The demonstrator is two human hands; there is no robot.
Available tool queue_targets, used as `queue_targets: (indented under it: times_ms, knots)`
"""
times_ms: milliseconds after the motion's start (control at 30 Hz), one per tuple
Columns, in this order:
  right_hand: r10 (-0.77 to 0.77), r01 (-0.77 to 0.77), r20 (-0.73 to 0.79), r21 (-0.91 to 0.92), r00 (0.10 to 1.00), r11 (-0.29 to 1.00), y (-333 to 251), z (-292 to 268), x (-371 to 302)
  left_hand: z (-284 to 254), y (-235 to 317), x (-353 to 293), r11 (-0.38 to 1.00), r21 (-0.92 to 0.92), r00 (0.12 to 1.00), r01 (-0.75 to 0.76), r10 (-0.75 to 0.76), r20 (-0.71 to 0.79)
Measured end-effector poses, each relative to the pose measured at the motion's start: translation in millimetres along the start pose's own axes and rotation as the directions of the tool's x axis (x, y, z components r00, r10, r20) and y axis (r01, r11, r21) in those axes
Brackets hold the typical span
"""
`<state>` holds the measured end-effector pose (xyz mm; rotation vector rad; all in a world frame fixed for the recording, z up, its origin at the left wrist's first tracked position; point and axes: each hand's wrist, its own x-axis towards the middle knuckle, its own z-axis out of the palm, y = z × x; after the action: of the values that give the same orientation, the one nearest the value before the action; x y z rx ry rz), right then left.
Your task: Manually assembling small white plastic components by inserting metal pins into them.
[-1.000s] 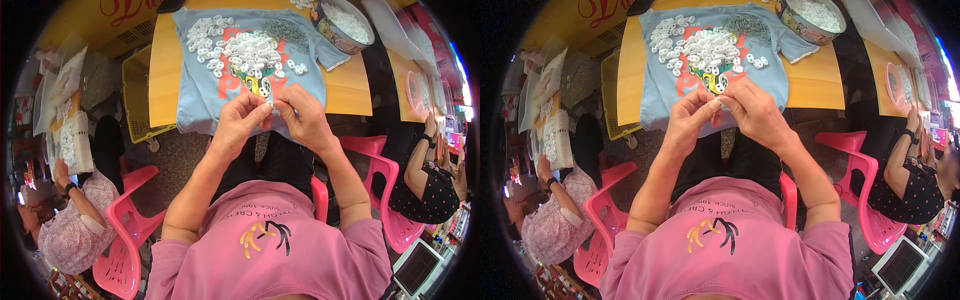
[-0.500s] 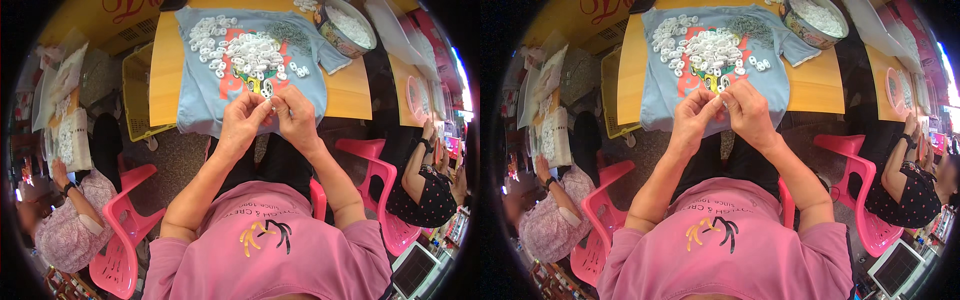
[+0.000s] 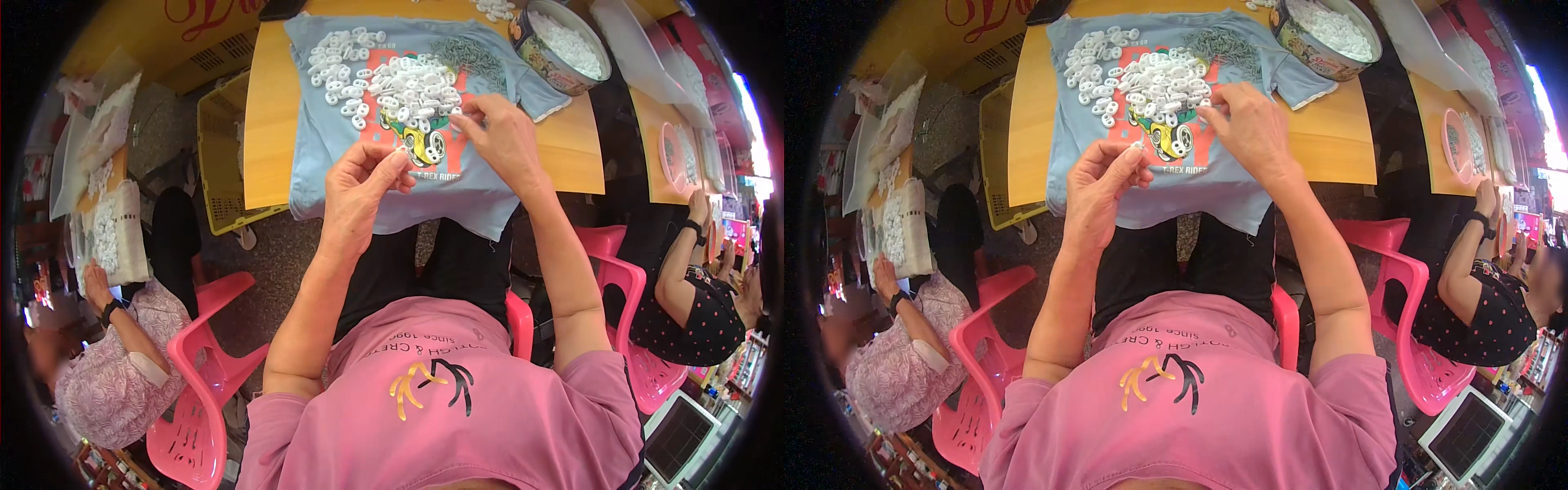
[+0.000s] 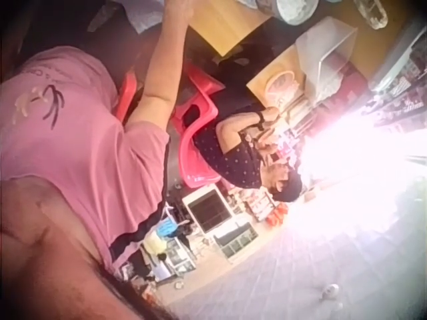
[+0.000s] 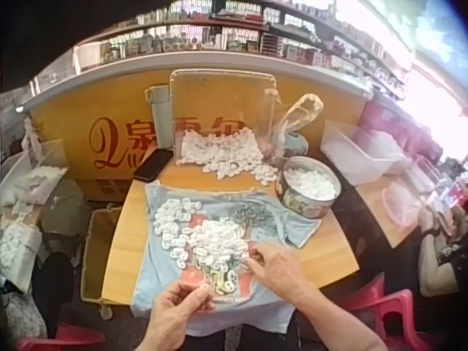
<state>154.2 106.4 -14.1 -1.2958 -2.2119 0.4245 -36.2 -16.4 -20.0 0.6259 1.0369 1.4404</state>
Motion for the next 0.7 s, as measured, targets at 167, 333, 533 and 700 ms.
queue_targets:
  times_ms: [167, 333, 533, 700]
  knots:
    - [0.033, -0.033, 0.014, -0.044, 0.999, 0.999, -3, -4, -2, -1, 2, -1, 1.0, 0.009, 1.0, -0.007, 0.007, -0.002]
    - [-0.113, 0.111, -0.033, -0.055, 0.993, 0.992, -11, -5, -14, -5, -1, 2, 0.999, 0.002, 0.999, -0.041, 0.041, -0.012]
    - [-0.187, 0.19, 0.138, -0.007, 0.973, 0.982, -33, 1, -34, -3, -1, 3, 1.0, 0.007, 0.999, -0.028, 0.028, -0.019]
    - [-0.234, 0.227, 0.109, 0.076, 0.966, 0.971, -32, 11, -38, -1, -3, 3, 0.999, 0.008, 0.999, -0.052, 0.052, -0.013]
